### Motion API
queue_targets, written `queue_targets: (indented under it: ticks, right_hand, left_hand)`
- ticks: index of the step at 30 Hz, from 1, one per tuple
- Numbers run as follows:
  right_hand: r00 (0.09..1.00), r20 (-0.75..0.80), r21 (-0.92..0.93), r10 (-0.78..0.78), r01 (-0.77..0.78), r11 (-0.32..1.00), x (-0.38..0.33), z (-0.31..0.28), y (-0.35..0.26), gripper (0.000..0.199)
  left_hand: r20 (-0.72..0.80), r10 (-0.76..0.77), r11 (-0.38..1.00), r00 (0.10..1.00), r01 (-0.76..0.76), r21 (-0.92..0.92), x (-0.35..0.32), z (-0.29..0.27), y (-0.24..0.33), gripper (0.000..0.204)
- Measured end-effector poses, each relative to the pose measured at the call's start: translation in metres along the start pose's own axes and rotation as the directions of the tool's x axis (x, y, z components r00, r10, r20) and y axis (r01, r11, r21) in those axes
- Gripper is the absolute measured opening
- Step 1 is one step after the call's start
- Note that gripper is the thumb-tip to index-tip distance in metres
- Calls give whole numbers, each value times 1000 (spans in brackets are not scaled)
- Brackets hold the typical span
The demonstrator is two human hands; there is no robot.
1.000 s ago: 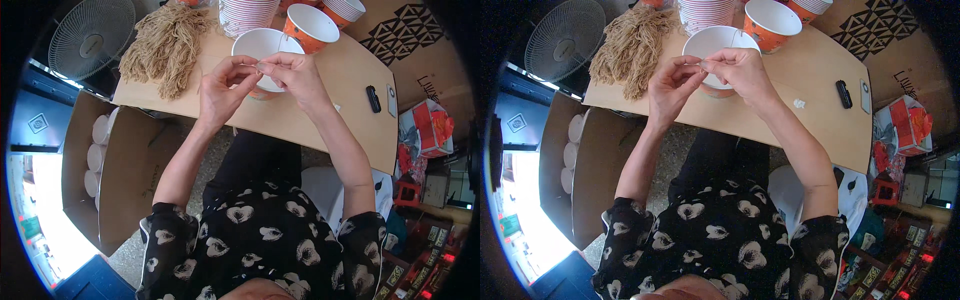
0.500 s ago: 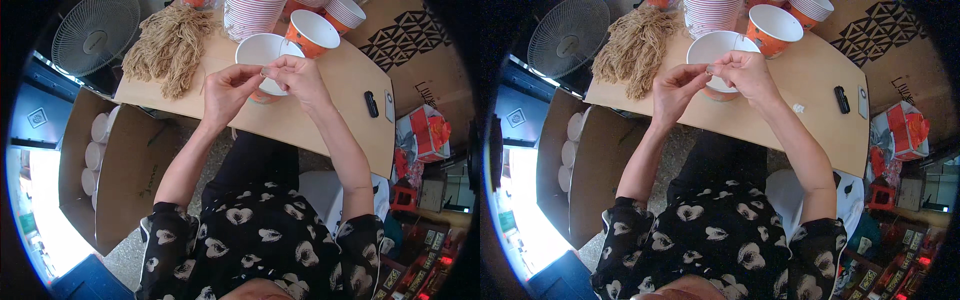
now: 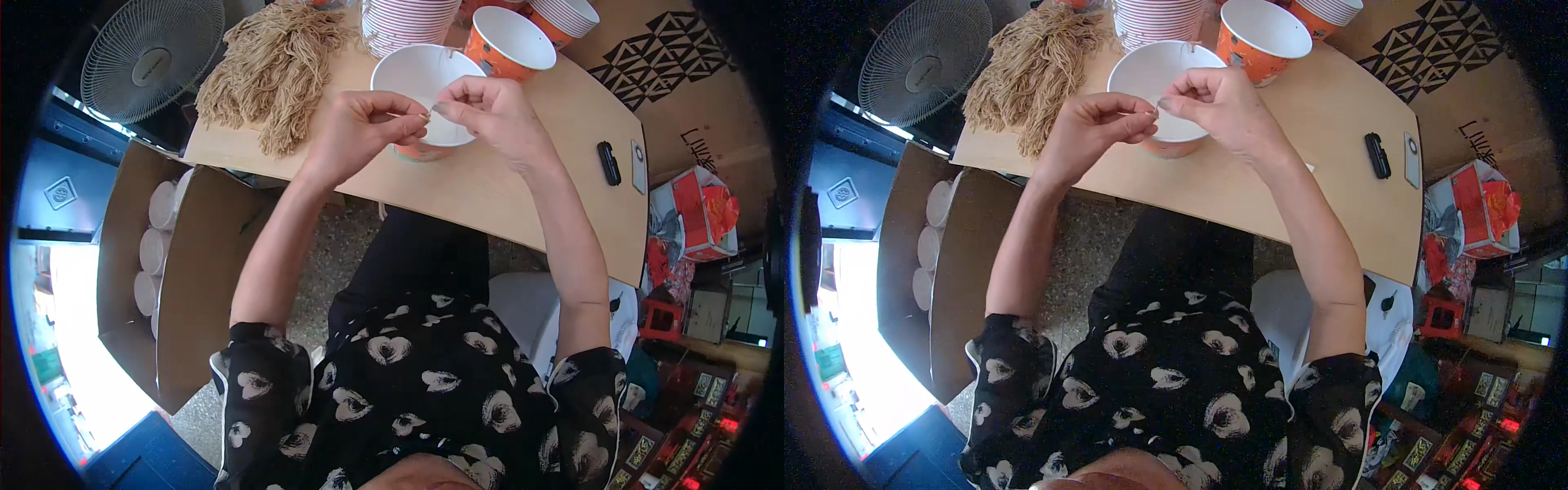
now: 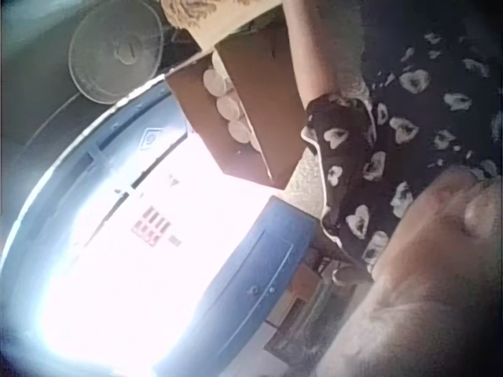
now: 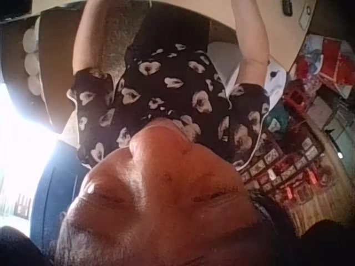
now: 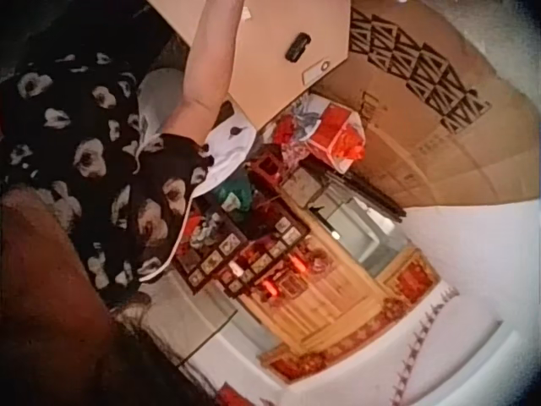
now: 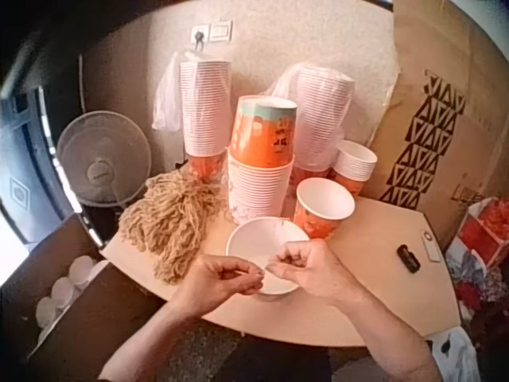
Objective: The person is preparing paper buckets for packaging by handling and possibly attaching thin elastic bands.
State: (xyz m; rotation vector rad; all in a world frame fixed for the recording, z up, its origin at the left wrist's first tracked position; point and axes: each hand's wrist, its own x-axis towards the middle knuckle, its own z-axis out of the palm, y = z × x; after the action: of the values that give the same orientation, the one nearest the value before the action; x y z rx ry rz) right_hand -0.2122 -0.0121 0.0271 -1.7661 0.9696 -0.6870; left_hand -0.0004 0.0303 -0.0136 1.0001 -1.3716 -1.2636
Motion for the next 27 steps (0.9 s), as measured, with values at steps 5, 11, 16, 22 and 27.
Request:
queue_targets:
  ticks: [5, 11, 16, 22, 27]
  right_hand:
    - [979, -169, 20, -112, 117, 993, 5, 8, 16, 12]
    - [949, -200, -8, -244, 247, 969, -6, 11, 21, 12]
    - [902, -161, -232, -400, 360, 904, -15, 17, 20, 18]
    - [918, -243, -222, -314, 263, 939, -17, 28, 18, 15]
    - [934, -226, -154, -277, 246, 957, -17, 25, 22, 9]
  left_hand:
    - [159, -95, 995, 983, 88, 55, 7, -10, 2, 28]
    - [201, -158, 987, 967, 154, 34, 8, -15, 6, 32]
    - [158, -148, 989, 976, 142, 50, 8, -11, 5, 31]
    - [67, -81, 989, 994, 72, 129, 11, -5, 4, 23]
    - [99, -83, 995, 992, 76, 70, 12, -4, 6, 22]
